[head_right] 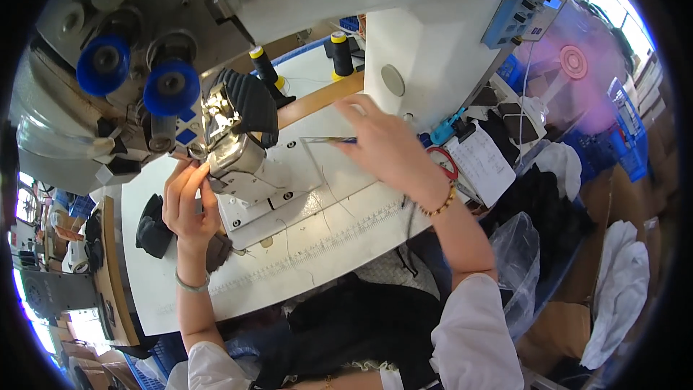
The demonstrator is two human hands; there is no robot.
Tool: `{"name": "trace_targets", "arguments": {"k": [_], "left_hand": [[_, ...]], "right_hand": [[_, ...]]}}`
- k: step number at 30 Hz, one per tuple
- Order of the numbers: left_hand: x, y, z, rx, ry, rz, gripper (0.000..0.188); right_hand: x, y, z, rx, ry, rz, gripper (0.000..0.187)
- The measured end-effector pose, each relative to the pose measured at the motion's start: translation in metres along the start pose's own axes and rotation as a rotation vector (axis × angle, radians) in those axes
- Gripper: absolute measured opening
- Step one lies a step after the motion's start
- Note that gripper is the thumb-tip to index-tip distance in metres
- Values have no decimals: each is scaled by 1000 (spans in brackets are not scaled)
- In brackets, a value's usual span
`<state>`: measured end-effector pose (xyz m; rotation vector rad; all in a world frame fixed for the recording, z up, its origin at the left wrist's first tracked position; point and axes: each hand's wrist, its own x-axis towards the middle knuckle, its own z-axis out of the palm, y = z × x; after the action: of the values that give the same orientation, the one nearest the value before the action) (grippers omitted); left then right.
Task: Stitching together pieces of shoe uppers using an industrial sewing machine.
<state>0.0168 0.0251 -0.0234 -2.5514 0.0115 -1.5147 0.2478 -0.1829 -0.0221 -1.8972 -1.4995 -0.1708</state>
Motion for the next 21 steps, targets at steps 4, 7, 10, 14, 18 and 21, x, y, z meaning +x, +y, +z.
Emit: {"name": "trace_targets", "arguments": {"k": [4,7,10,14,18,21], "left_hand": [[-3,-4,1,7,38,16,28],[-18,2,0,-45,59,39,27],[-27,22,-5,-283,-64,88,37],[10,52,-19,-827,-541,-135,72],[5,25,-22,-1294,-727,-240,48],[-16,20,-36,-1493,-696,-883,46]], "right_hand": [[-7,22,9,-374,-393,195,54],[-10,21,9,-427,-507,173,44],[-14,-1,-6,-94,-548,28,39],[-1,-40,-12,630,-802,-403,36],[3,-37,-1,745,-728,-340,33],[16,-32,5,855,-567,-268,30]]}}
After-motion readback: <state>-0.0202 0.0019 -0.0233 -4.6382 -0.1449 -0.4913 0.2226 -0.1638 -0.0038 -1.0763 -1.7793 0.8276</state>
